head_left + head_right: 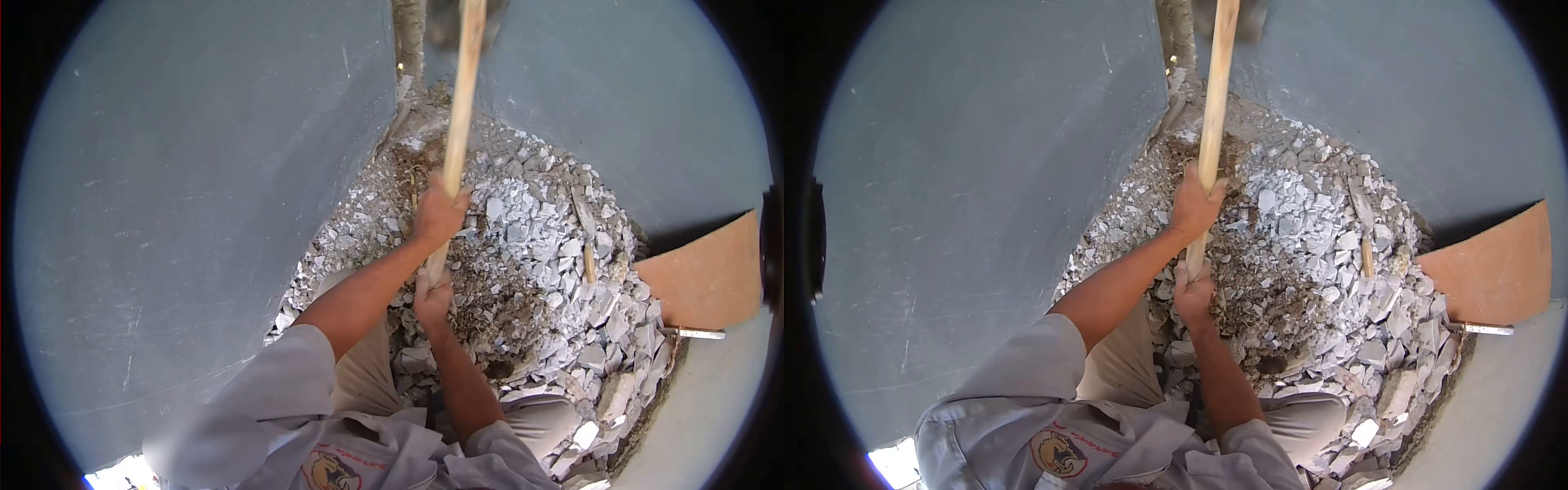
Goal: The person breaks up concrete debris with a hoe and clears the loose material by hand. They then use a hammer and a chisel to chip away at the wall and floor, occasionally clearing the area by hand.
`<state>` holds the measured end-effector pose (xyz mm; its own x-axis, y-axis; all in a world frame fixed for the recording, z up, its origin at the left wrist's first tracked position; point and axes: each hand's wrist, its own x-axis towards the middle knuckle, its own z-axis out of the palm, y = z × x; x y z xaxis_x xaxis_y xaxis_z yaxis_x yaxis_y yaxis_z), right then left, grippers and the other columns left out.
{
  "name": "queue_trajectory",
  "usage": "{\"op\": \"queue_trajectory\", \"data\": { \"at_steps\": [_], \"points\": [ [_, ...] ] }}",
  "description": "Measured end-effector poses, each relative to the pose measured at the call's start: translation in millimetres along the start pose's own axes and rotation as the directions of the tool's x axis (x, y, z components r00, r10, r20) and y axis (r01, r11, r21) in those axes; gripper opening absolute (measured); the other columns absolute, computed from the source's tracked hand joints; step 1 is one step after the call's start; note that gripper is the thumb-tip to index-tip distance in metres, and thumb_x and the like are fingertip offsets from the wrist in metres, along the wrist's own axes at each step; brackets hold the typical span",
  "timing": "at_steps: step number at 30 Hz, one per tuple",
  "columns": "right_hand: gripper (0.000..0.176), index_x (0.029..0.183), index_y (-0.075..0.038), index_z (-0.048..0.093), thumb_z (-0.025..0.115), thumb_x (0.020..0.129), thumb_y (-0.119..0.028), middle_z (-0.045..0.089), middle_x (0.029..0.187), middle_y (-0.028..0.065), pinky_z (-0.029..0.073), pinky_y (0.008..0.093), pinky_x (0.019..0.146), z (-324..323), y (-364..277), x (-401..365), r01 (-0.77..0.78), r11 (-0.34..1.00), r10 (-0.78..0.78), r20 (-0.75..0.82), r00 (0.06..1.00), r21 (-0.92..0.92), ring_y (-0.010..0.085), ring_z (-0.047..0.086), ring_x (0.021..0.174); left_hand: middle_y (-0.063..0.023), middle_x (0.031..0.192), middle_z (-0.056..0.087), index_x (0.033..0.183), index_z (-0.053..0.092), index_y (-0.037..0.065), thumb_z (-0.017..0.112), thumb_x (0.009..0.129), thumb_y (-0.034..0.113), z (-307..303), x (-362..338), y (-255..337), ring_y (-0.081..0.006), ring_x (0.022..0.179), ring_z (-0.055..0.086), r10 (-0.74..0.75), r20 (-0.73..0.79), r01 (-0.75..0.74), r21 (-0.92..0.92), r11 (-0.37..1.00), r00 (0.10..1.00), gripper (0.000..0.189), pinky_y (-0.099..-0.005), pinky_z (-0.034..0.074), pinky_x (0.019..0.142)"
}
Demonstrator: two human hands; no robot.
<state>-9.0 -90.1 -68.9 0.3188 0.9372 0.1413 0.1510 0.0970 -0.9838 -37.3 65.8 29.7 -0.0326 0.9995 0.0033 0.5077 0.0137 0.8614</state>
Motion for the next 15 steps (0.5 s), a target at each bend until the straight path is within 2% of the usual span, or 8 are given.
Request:
{"op": "queue_trajectory", "data": {
  "at_steps": [1, 3, 5, 6, 8, 9, 11, 15],
  "points": [
    [0.030, 0.105, 0.004, 0.056, 0.064, 0.099, -0.024, 0.062, 0.076, 0.0106, 0.049, 0.0344, 0.062, 10.4, 24.9, -11.6, -0.062, 0.996, 0.064, 0.028, 0.998, -0.067, 0.0169, 0.061, 0.069, -0.0312, 0.091, 0.068, 0.127, 0.042, -0.004, 0.068, 0.093, 0.031, 15.2, 2.9, -41.3, -0.0470, 0.088, 0.070, -0.056, 0.011, 0.055, 0.074, 0.996, 0.998, 0.055, -0.0526, 0.056, 0.077],
    [0.026, 0.099, 0.002, 0.058, 0.063, 0.099, -0.023, 0.061, 0.073, 0.0065, 0.048, 0.0316, 0.059, 17.8, 67.4, -49.1, -0.185, 0.961, 0.199, 0.048, 0.979, -0.207, 0.0122, 0.059, 0.067, -0.0292, 0.095, 0.069, 0.130, 0.043, -0.006, 0.070, 0.092, 0.025, 51.8, -1.9, -137.7, -0.0421, 0.085, 0.071, -0.292, 0.065, 0.288, 0.064, 0.956, 0.954, 0.056, -0.0497, 0.058, 0.073],
    [0.029, 0.098, 0.003, 0.060, 0.063, 0.099, -0.025, 0.061, 0.072, 0.0071, 0.048, 0.0334, 0.058, -14.2, 26.1, -45.9, -0.432, 0.896, 0.443, 0.144, 0.885, -0.101, 0.0148, 0.060, 0.065, -0.0257, 0.100, 0.069, 0.131, 0.045, -0.008, 0.073, 0.088, 0.017, 56.3, -5.0, -143.5, -0.0371, 0.086, 0.072, -0.548, 0.201, 0.549, 0.056, 0.834, 0.812, 0.057, -0.0466, 0.060, 0.069],
    [0.030, 0.097, 0.003, 0.061, 0.063, 0.099, -0.026, 0.062, 0.072, 0.0073, 0.048, 0.0342, 0.058, -22.4, 2.8, -47.5, -0.555, 0.831, 0.551, 0.203, 0.809, -0.045, 0.0161, 0.060, 0.064, -0.0244, 0.101, 0.069, 0.129, 0.046, -0.008, 0.073, 0.087, 0.014, 67.6, -6.2, -148.5, -0.0352, 0.087, 0.073, -0.581, 0.298, 0.605, 0.014, 0.796, 0.758, 0.055, -0.0464, 0.060, 0.068],
    [0.030, 0.102, 0.004, 0.060, 0.064, 0.098, -0.026, 0.061, 0.072, 0.0037, 0.046, 0.0331, 0.054, -36.3, -16.5, -93.8, -0.376, 0.918, 0.387, 0.077, 0.919, -0.127, 0.0131, 0.057, 0.060, -0.0208, 0.093, 0.068, 0.123, 0.048, -0.009, 0.072, 0.087, 0.015, 57.4, -47.9, -121.5, -0.0315, 0.074, 0.071, -0.543, 0.334, 0.577, -0.003, 0.817, 0.770, 0.050, -0.0457, 0.058, 0.059],
    [0.032, 0.103, 0.005, 0.060, 0.064, 0.097, -0.026, 0.062, 0.073, 0.0070, 0.048, 0.0352, 0.057, -41.9, -19.2, -116.1, -0.361, 0.925, 0.367, 0.043, 0.929, -0.118, 0.0156, 0.059, 0.062, -0.0185, 0.084, 0.066, 0.119, 0.048, -0.010, 0.071, 0.088, 0.018, 42.0, -86.1, -85.8, -0.0297, 0.062, 0.070, -0.461, 0.292, 0.476, 0.024, 0.879, 0.838, 0.047, -0.0454, 0.057, 0.050],
    [0.036, 0.105, 0.007, 0.060, 0.064, 0.097, -0.027, 0.065, 0.077, 0.0137, 0.050, 0.0396, 0.062, -44.7, -23.1, -150.4, -0.339, 0.936, 0.338, -0.030, 0.941, -0.099, 0.0206, 0.062, 0.067, -0.0238, 0.088, 0.067, 0.118, 0.048, -0.007, 0.070, 0.088, 0.018, 37.3, -108.0, -69.7, -0.0386, 0.072, 0.070, -0.337, 0.252, 0.344, 0.015, 0.939, 0.907, 0.045, -0.0479, 0.058, 0.064],
    [0.035, 0.105, 0.006, 0.058, 0.064, 0.098, -0.028, 0.063, 0.075, 0.0082, 0.049, 0.0352, 0.061, -40.9, -21.2, -87.7, -0.288, 0.958, 0.288, -0.017, 0.958, 0.001, 0.0165, 0.059, 0.066, -0.0290, 0.091, 0.068, 0.117, 0.046, -0.004, 0.069, 0.089, 0.022, 23.5, -71.8, -10.0, -0.0468, 0.082, 0.069, -0.115, 0.196, 0.105, 0.059, 0.993, 0.974, 0.045, -0.0503, 0.058, 0.075]
  ]
}}
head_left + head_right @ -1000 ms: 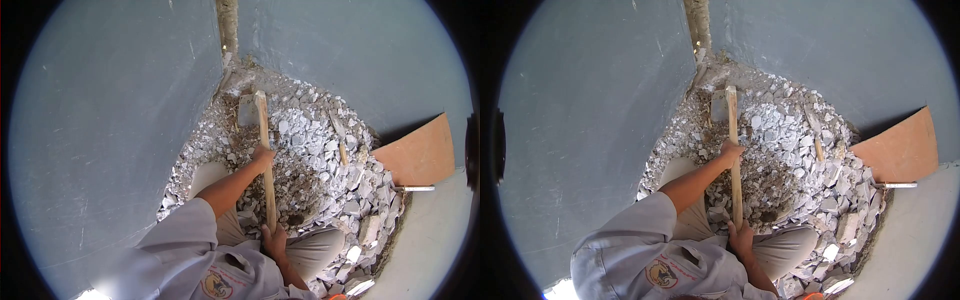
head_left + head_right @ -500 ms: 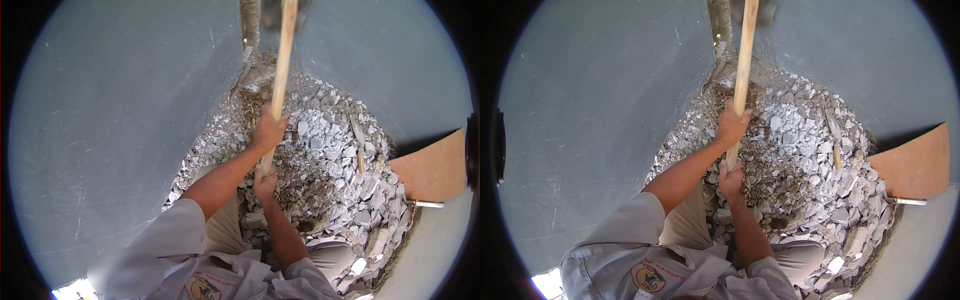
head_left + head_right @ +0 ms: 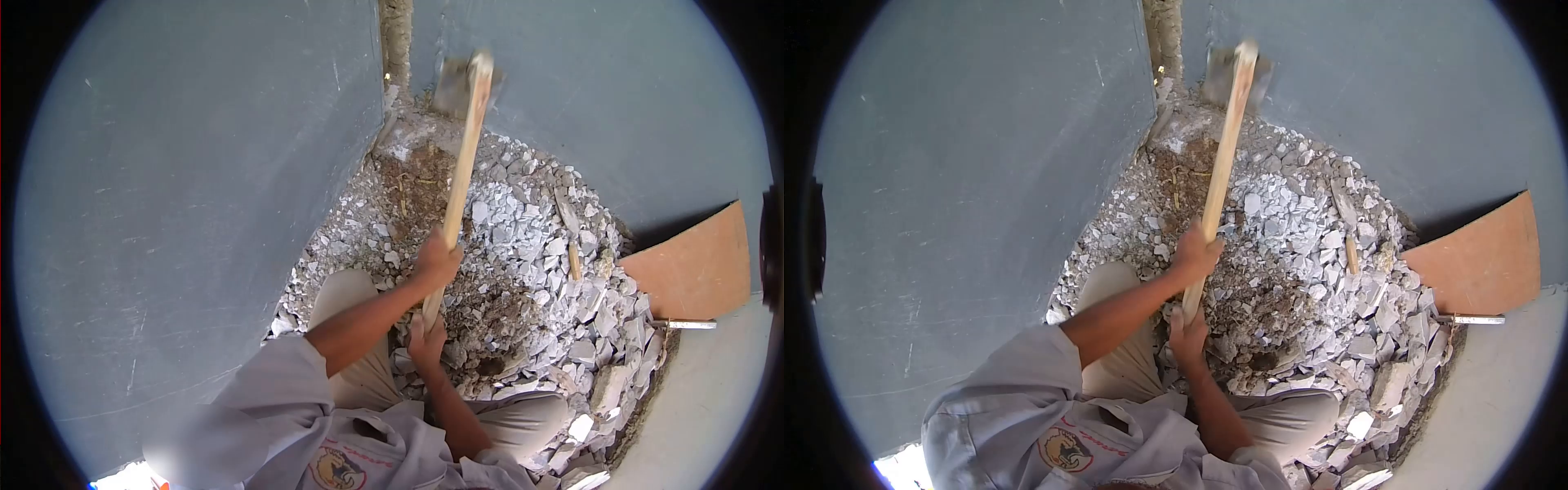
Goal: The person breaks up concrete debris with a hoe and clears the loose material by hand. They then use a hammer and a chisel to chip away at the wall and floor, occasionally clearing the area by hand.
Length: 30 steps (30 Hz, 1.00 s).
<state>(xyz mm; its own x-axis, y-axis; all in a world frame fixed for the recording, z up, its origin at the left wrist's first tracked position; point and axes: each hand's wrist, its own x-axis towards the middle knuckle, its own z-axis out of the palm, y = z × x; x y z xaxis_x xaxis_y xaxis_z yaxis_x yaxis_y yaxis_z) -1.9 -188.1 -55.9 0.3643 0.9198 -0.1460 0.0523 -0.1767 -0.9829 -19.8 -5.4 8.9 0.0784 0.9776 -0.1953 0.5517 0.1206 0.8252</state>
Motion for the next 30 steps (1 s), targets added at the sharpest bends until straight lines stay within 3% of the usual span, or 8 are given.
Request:
{"op": "queue_trajectory", "data": {
  "at_steps": [3, 10, 14, 17, 20, 25, 29, 30],
  "points": [
    [0.032, 0.100, 0.004, 0.059, 0.063, 0.100, -0.028, 0.058, 0.070, 0.0033, 0.046, 0.0321, 0.056, 19.0, -16.9, 57.8, 0.035, 0.991, -0.039, 0.025, 0.999, 0.129, 0.0123, 0.057, 0.061, -0.0313, 0.096, 0.068, 0.119, 0.045, -0.006, 0.069, 0.089, 0.022, -19.1, 48.5, 28.7, -0.0481, 0.090, 0.069, -0.038, -0.030, 0.039, 0.039, 0.998, 0.999, 0.047, -0.0516, 0.057, 0.079],
    [0.030, 0.082, -0.003, 0.058, 0.066, 0.098, -0.027, 0.052, 0.061, 0.0000, 0.042, 0.0352, 0.045, 21.9, 0.6, 36.1, -0.549, 0.821, 0.514, 0.214, 0.830, 0.155, 0.0123, 0.051, 0.048, -0.0308, 0.107, 0.065, 0.127, 0.042, -0.006, 0.068, 0.091, 0.018, 20.1, 68.2, -92.6, -0.0426, 0.095, 0.069, -0.304, 0.007, 0.298, 0.168, 0.940, 0.953, 0.050, -0.0507, 0.058, 0.082],
    [0.032, 0.082, -0.002, 0.058, 0.066, 0.098, -0.029, 0.052, 0.060, 0.0003, 0.043, 0.0332, 0.044, -6.7, -54.9, 39.9, -0.536, 0.843, 0.510, 0.254, 0.822, 0.040, 0.0130, 0.053, 0.047, -0.0265, 0.112, 0.061, 0.133, 0.041, -0.004, 0.068, 0.092, 0.017, 4.2, 70.1, -65.5, -0.0401, 0.098, 0.068, -0.538, 0.257, 0.554, 0.012, 0.833, 0.803, 0.053, -0.0512, 0.057, 0.084],
    [0.034, 0.083, 0.000, 0.057, 0.065, 0.098, -0.030, 0.053, 0.059, 0.0016, 0.044, 0.0319, 0.043, -29.1, -82.6, 8.0, -0.529, 0.845, 0.497, 0.244, 0.833, 0.085, 0.0141, 0.054, 0.046, -0.0254, 0.110, 0.061, 0.132, 0.043, -0.003, 0.069, 0.092, 0.016, 37.8, 30.7, -82.2, -0.0383, 0.100, 0.067, -0.421, 0.090, 0.414, 0.093, 0.906, 0.902, 0.052, -0.0513, 0.058, 0.075],
    [0.035, 0.086, 0.001, 0.057, 0.064, 0.098, -0.031, 0.054, 0.060, 0.0030, 0.045, 0.0315, 0.042, -45.2, -77.8, 3.9, -0.557, 0.824, 0.525, 0.231, 0.819, 0.104, 0.0150, 0.055, 0.045, -0.0243, 0.104, 0.064, 0.133, 0.042, -0.007, 0.070, 0.091, 0.015, 18.5, 17.2, -18.4, -0.0378, 0.096, 0.069, -0.524, 0.263, 0.520, 0.091, 0.849, 0.810, 0.055, -0.0490, 0.058, 0.070],
    [0.037, 0.085, 0.002, 0.056, 0.062, 0.100, -0.032, 0.055, 0.059, 0.0043, 0.045, 0.0328, 0.041, -16.6, -48.0, 37.3, -0.539, 0.841, 0.518, 0.234, 0.823, 0.035, 0.0164, 0.056, 0.043, -0.0237, 0.103, 0.067, 0.127, 0.048, -0.008, 0.072, 0.087, 0.014, 15.9, 55.8, -58.7, -0.0363, 0.095, 0.069, -0.453, 0.264, 0.482, -0.058, 0.874, 0.852, 0.052, -0.0452, 0.058, 0.072],
    [0.039, 0.089, 0.005, 0.061, 0.065, 0.097, -0.032, 0.061, 0.062, 0.0131, 0.048, 0.0390, 0.048, -42.5, -20.6, 14.9, -0.469, 0.880, 0.472, 0.260, 0.842, -0.078, 0.0245, 0.063, 0.050, -0.0240, 0.103, 0.068, 0.117, 0.054, -0.006, 0.074, 0.084, 0.015, 40.3, 35.2, -83.0, -0.0360, 0.091, 0.071, -0.486, 0.227, 0.522, -0.144, 0.840, 0.844, 0.044, -0.0466, 0.058, 0.071],
    [0.039, 0.092, 0.006, 0.062, 0.066, 0.096, -0.033, 0.062, 0.064, 0.0159, 0.050, 0.0408, 0.053, -56.6, -18.1, 3.9, -0.285, 0.945, 0.317, 0.246, 0.916, -0.158, 0.0282, 0.064, 0.055, -0.0233, 0.102, 0.068, 0.116, 0.055, -0.006, 0.075, 0.083, 0.016, 46.8, 21.4, -82.0, -0.0358, 0.090, 0.071, -0.458, 0.177, 0.480, -0.107, 0.871, 0.871, 0.045, -0.0467, 0.058, 0.070]
  ]
}}
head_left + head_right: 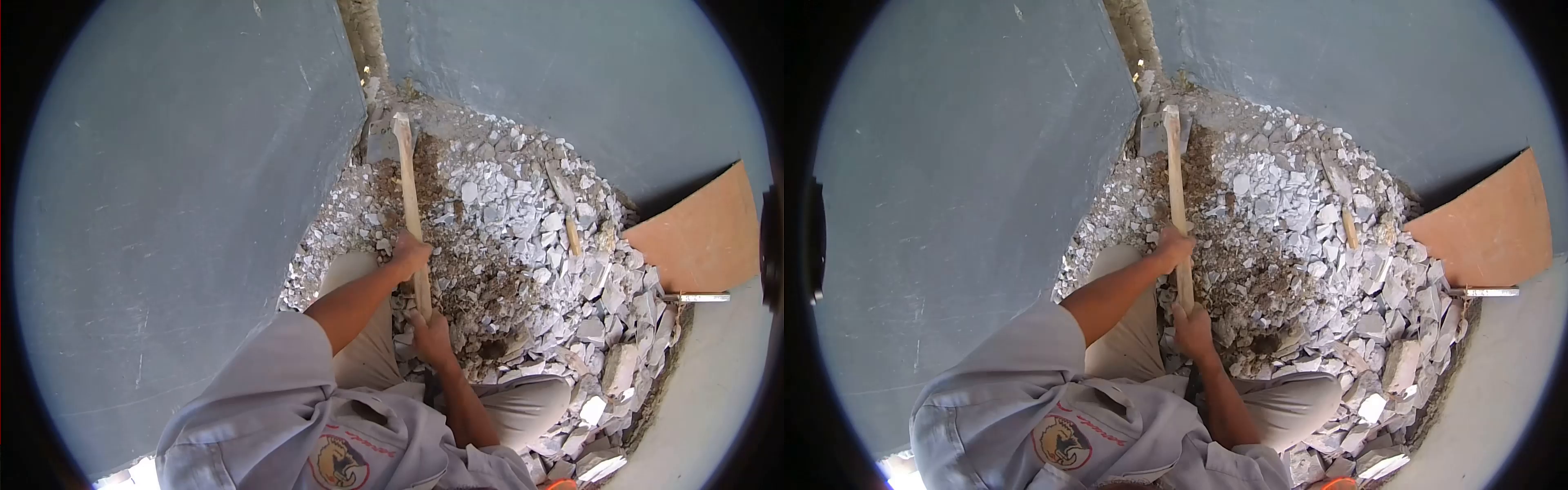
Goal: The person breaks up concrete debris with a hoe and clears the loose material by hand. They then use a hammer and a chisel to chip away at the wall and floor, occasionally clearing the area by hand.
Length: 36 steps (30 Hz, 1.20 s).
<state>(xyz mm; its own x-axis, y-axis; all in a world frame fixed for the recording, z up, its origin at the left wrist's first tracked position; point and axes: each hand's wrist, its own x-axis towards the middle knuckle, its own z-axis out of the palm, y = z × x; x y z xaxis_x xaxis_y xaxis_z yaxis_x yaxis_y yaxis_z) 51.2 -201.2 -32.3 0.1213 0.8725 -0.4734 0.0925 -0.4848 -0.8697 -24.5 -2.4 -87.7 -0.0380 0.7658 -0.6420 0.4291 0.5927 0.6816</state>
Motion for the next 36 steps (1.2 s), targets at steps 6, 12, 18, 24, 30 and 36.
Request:
{"op": "queue_trajectory", "data": {
  "at_steps": [6, 12, 18, 24, 30, 36],
  "points": [
    [0.031, 0.107, 0.001, 0.063, 0.066, 0.093, -0.027, 0.057, 0.062, 0.0093, 0.049, 0.0433, 0.058, -95.8, -13.3, -137.7, -0.019, 0.930, -0.001, -0.054, 0.999, -0.367, 0.0256, 0.059, 0.059, -0.0158, 0.080, 0.066, 0.095, 0.061, -0.008, 0.077, 0.078, 0.011, 21.9, -36.2, 44.9, -0.0296, 0.065, 0.068, 0.081, -0.007, -0.081, -0.121, 0.989, 0.997, 0.030, -0.0439, 0.055, 0.056],
    [0.021, 0.104, 0.000, 0.066, 0.074, 0.088, -0.012, 0.061, 0.071, -0.0016, 0.041, 0.0251, 0.049, -223.4, -75.1, -270.5, -0.300, 0.952, 0.304, -0.238, 0.923, 0.054, 0.0064, 0.054, 0.059, -0.0151, 0.072, 0.064, 0.086, 0.063, -0.005, 0.073, 0.079, 0.001, 90.7, -103.6, 77.6, -0.0264, 0.057, 0.068, 0.196, 0.356, 0.141, -0.731, 0.668, 0.914, 0.013, -0.0391, 0.060, 0.053],
    [0.024, 0.104, 0.004, 0.065, 0.077, 0.086, -0.008, 0.057, 0.071, -0.0027, 0.041, 0.0220, 0.050, -275.9, -14.4, -293.0, -0.231, 0.973, 0.212, -0.351, 0.912, -0.013, 0.0060, 0.054, 0.062, -0.0142, 0.068, 0.064, 0.082, 0.061, -0.005, 0.069, 0.078, -0.002, 74.5, -190.6, 128.5, -0.0258, 0.054, 0.067, 0.269, 0.328, 0.105, -0.788, 0.606, 0.906, 0.009, -0.0388, 0.059, 0.049],
    [0.024, 0.084, -0.008, 0.058, 0.070, 0.095, -0.024, 0.054, 0.064, -0.0014, 0.044, 0.0284, 0.045, -86.0, -39.2, -91.4, -0.085, 0.985, 0.096, -0.064, 0.993, 0.151, 0.0097, 0.054, 0.052, -0.0216, 0.088, 0.067, 0.124, 0.042, -0.004, 0.071, 0.085, 0.009, -6.6, -68.8, 177.4, -0.0280, 0.065, 0.071, 0.441, -0.175, -0.473, -0.264, 0.840, 0.880, 0.050, -0.0383, 0.060, 0.054],
    [0.029, 0.082, -0.005, 0.054, 0.068, 0.096, -0.026, 0.056, 0.061, 0.0020, 0.045, 0.0318, 0.043, -13.6, -16.4, -15.9, -0.149, 0.988, 0.148, 0.045, 0.988, 0.032, 0.0149, 0.056, 0.047, -0.0249, 0.095, 0.068, 0.137, 0.036, -0.003, 0.068, 0.089, 0.017, 13.1, 23.5, 7.0, -0.0370, 0.077, 0.072, 0.304, -0.220, -0.271, 0.167, 0.948, 0.927, 0.061, -0.0477, 0.060, 0.066],
    [0.031, 0.093, 0.004, 0.066, 0.070, 0.092, -0.027, 0.061, 0.064, 0.0123, 0.047, 0.0370, 0.054, -102.5, -73.0, -102.9, -0.232, 0.967, 0.230, -0.025, 0.973, -0.109, 0.0192, 0.060, 0.057, -0.0258, 0.103, 0.067, 0.132, 0.038, -0.005, 0.074, 0.083, 0.017, 16.7, -25.3, 96.3, -0.0404, 0.088, 0.071, 0.148, 0.039, -0.147, -0.015, 0.989, 0.988, 0.065, -0.0519, 0.059, 0.067]
  ]
}}
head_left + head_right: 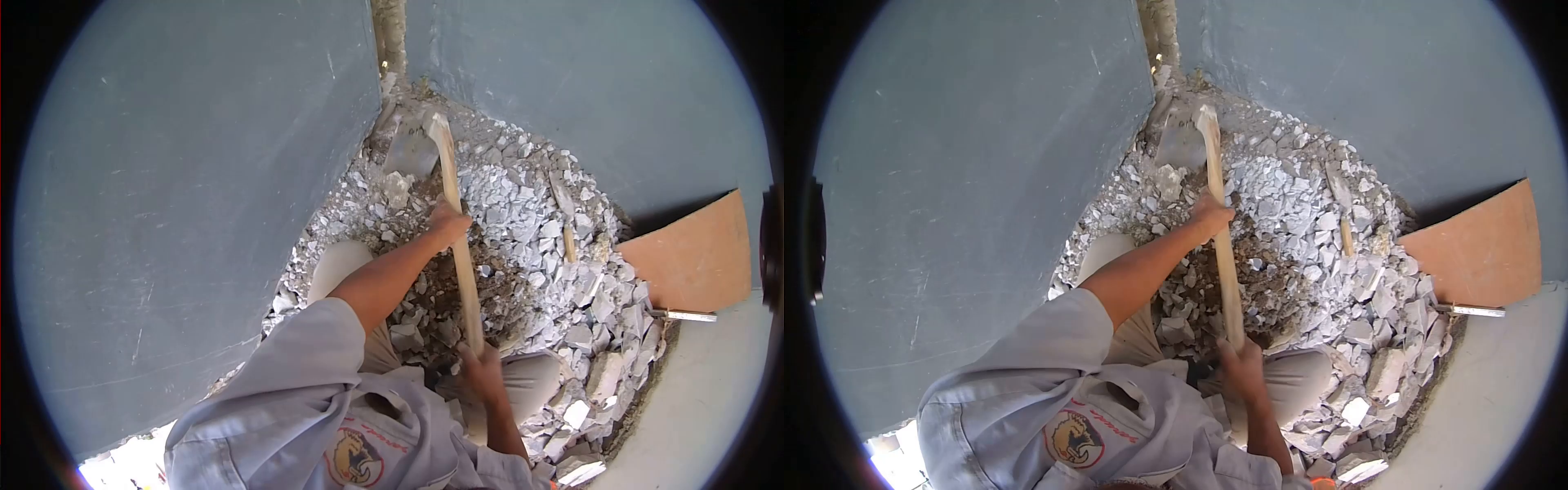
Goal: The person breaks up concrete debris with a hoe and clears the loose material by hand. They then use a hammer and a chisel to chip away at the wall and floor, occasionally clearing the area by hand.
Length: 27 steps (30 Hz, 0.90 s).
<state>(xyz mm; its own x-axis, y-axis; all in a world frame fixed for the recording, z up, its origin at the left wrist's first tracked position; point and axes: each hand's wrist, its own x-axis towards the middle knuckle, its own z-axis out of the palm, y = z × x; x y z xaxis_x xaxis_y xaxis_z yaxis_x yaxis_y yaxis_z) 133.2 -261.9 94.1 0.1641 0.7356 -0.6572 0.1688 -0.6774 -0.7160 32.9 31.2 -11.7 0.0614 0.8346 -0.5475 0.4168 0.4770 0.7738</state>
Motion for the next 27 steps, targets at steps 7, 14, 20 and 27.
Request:
{"op": "queue_trajectory", "data": {
  "at_steps": [7, 14, 20, 27],
  "points": [
    [0.036, 0.095, 0.007, 0.066, 0.072, 0.091, -0.029, 0.067, 0.072, 0.0194, 0.051, 0.0416, 0.061, -1.4, 34.3, -31.3, 0.145, 0.963, -0.176, -0.120, 0.977, -0.228, 0.0262, 0.065, 0.063, -0.0241, 0.098, 0.064, 0.124, 0.042, -0.006, 0.077, 0.079, 0.010, 15.6, 9.5, -64.7, -0.0366, 0.081, 0.069, -0.027, -0.033, 0.019, -0.232, 0.973, 0.999, 0.059, -0.0463, 0.058, 0.062],
    [0.040, 0.097, 0.008, 0.064, 0.070, 0.093, -0.031, 0.067, 0.073, 0.0231, 0.051, 0.0461, 0.063, 41.1, 40.2, -31.0, 0.213, 0.958, -0.241, -0.137, 0.961, -0.190, 0.0373, 0.069, 0.067, -0.0253, 0.100, 0.066, 0.131, 0.035, -0.009, 0.072, 0.082, 0.006, -22.4, -39.6, 4.2, -0.0386, 0.089, 0.070, -0.008, -0.006, 0.007, -0.236, 0.972, 1.000, 0.063, -0.0514, 0.060, 0.071],
    [0.048, 0.092, 0.008, 0.061, 0.069, 0.094, -0.039, 0.065, 0.077, 0.0274, 0.051, 0.0469, 0.063, 89.4, -19.1, 104.3, 0.111, 0.982, -0.111, -0.010, 0.994, 0.151, 0.0391, 0.067, 0.069, -0.0323, 0.116, 0.065, 0.149, 0.017, -0.009, 0.062, 0.090, 0.011, -35.4, 22.5, -18.7, -0.0432, 0.104, 0.068, 0.184, -0.149, -0.134, 0.295, 0.946, 0.972, 0.077, -0.0490, 0.057, 0.088],
    [0.046, 0.094, 0.007, 0.061, 0.066, 0.094, -0.039, 0.063, 0.069, 0.0223, 0.052, 0.0476, 0.063, 79.1, 34.3, 78.2, 0.372, 0.847, -0.402, 0.000, 0.915, -0.380, 0.0392, 0.066, 0.067, -0.0296, 0.119, 0.064, 0.139, 0.032, -0.007, 0.063, 0.092, 0.014, -49.4, 23.5, -26.0, -0.0447, 0.110, 0.066, -0.060, -0.272, 0.128, 0.238, 0.963, 0.960, 0.060, -0.0497, 0.056, 0.091]
  ]
}}
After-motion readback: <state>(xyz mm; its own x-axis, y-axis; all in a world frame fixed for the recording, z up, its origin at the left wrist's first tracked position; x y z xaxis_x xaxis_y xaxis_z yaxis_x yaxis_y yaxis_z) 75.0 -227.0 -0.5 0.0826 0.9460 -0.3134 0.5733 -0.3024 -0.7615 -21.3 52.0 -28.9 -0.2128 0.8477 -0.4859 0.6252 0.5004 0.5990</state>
